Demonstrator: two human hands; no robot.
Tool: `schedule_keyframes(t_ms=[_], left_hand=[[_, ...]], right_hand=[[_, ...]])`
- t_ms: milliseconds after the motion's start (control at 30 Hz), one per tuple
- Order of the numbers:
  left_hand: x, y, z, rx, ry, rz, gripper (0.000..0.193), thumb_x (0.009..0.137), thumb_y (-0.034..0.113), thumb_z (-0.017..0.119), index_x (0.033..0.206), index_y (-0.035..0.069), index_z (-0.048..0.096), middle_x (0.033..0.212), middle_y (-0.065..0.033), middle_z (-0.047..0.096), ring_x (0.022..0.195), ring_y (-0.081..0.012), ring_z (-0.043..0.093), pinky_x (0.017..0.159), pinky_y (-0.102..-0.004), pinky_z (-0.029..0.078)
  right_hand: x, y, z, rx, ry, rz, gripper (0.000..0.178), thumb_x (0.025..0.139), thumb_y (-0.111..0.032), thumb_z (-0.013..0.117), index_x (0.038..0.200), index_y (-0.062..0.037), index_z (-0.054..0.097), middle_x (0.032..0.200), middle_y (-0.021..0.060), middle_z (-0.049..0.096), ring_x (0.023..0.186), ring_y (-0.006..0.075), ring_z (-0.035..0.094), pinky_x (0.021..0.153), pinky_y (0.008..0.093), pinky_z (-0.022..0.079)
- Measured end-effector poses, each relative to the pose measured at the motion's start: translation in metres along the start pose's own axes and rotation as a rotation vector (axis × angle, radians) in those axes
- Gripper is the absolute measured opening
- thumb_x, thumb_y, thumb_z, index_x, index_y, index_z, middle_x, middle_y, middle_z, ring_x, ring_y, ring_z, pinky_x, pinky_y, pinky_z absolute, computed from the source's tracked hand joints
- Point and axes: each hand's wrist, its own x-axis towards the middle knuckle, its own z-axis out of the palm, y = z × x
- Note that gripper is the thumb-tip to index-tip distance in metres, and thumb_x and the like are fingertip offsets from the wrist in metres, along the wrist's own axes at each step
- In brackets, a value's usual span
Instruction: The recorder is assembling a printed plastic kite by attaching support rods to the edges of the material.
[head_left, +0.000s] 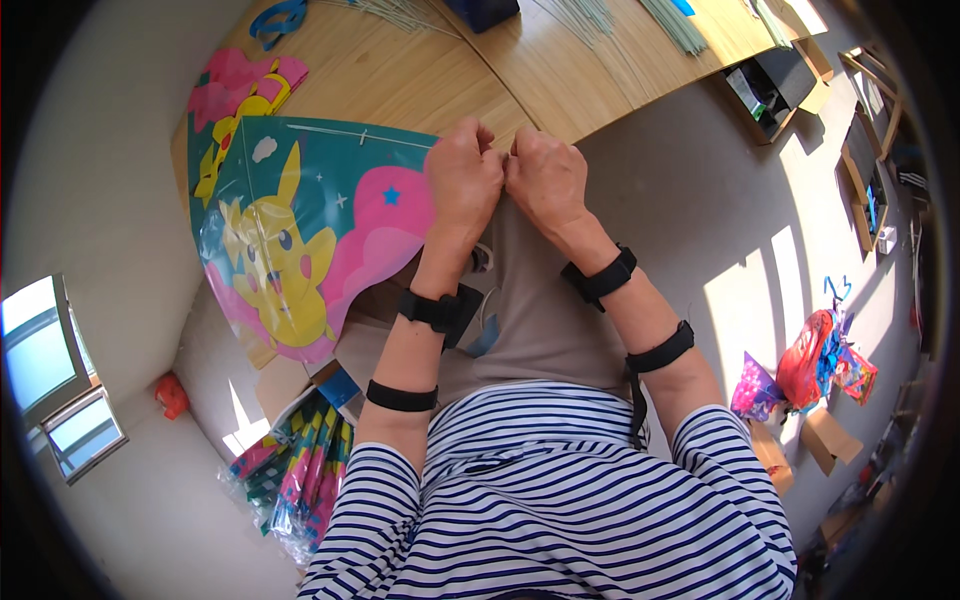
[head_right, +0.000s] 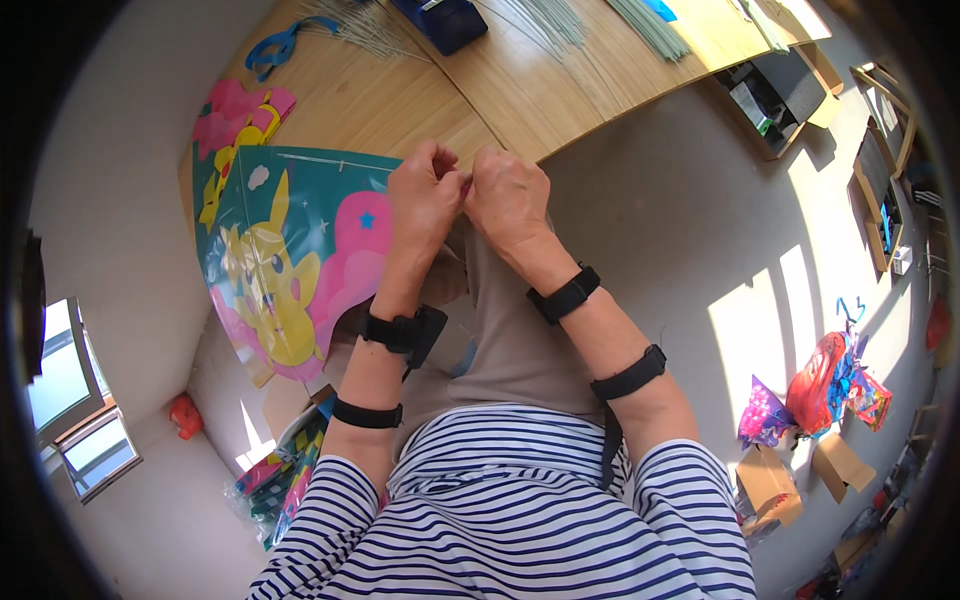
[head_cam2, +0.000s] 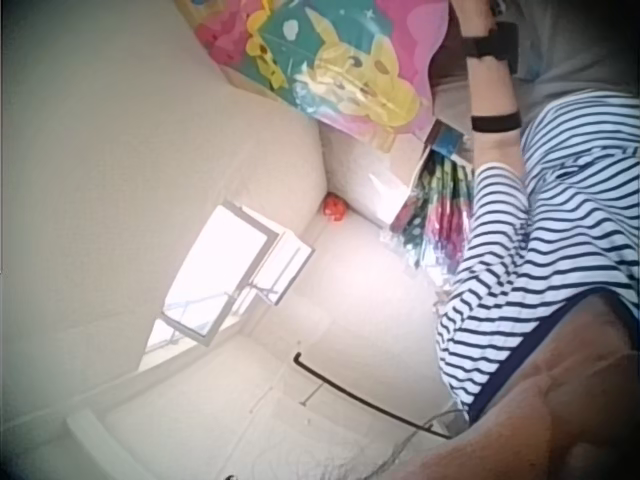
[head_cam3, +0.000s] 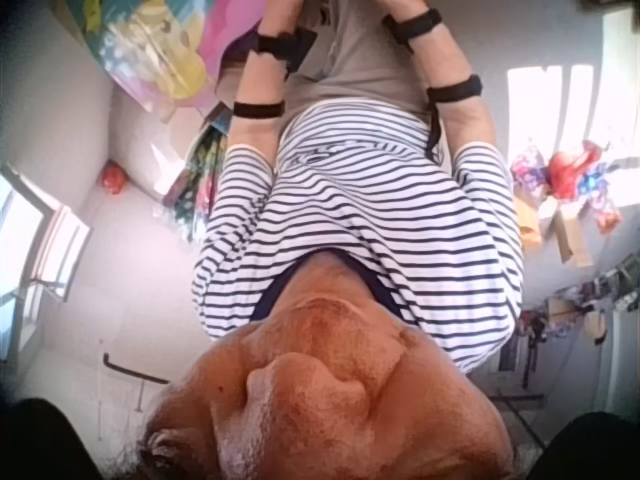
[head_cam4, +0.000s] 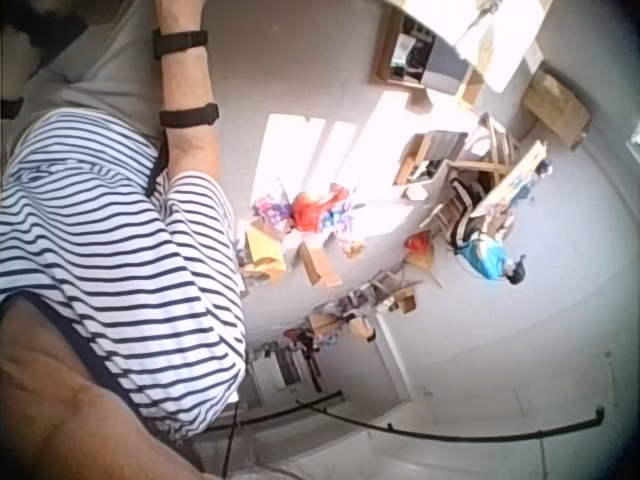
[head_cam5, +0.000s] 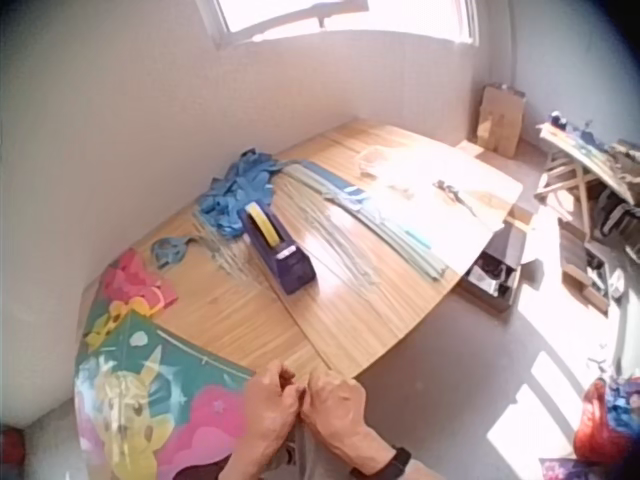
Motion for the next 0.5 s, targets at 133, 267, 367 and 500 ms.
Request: schedule_keyframes(t_ms=[133, 267, 367, 500], left_hand=[[0.0, 0.004, 0.002, 0.028, 0.005, 0.03, 0.014, 0.079, 0.0, 0.064, 0.093, -0.003, 0.063, 0.08, -0.0181, 0.068, 0.071, -0.0234, 0.069, 0.066, -0.0353, 0.054], [0.005, -0.017, 0.001, -0.104, 0.027, -0.009, 0.01, 0.081, 0.0, 0.063, 0.091, -0.003, 0.062, 0.079, -0.0122, 0.069, 0.072, -0.0182, 0.068, 0.066, -0.0337, 0.054], [0.006, -0.018, -0.007, -0.184, 0.053, -0.056, 0.011, 0.081, 0.002, 0.067, 0.09, -0.002, 0.063, 0.077, -0.0077, 0.068, 0.072, -0.015, 0.066, 0.066, -0.0327, 0.054], [0.003, 0.001, -0.013, -0.122, -0.022, -0.102, 0.016, 0.078, 0.005, 0.073, 0.089, -0.001, 0.063, 0.074, -0.0078, 0.067, 0.069, -0.0159, 0.065, 0.064, -0.0326, 0.053]], right_hand=[[0.0, -0.001, -0.003, 0.024, -0.012, 0.014, 0.014, 0.08, -0.018, 0.071, 0.079, -0.006, 0.065, 0.077, 0.0178, 0.069, 0.074, 0.0371, 0.07, 0.066, 0.0457, 0.056], [-0.001, -0.002, -0.003, 0.017, -0.018, 0.018, 0.014, 0.082, -0.019, 0.07, 0.078, -0.006, 0.064, 0.075, 0.0179, 0.068, 0.074, 0.0375, 0.068, 0.068, 0.0467, 0.054], [-0.001, 0.001, 0.0, 0.006, 0.006, -0.016, 0.013, 0.079, -0.017, 0.071, 0.078, -0.0063, 0.064, 0.075, 0.0177, 0.069, 0.073, 0.0375, 0.069, 0.066, 0.0459, 0.056], [-0.001, 0.002, 0.0, 0.019, 0.011, -0.013, 0.012, 0.078, -0.016, 0.071, 0.078, -0.0064, 0.064, 0.076, 0.0179, 0.069, 0.072, 0.0381, 0.07, 0.064, 0.0458, 0.056]])
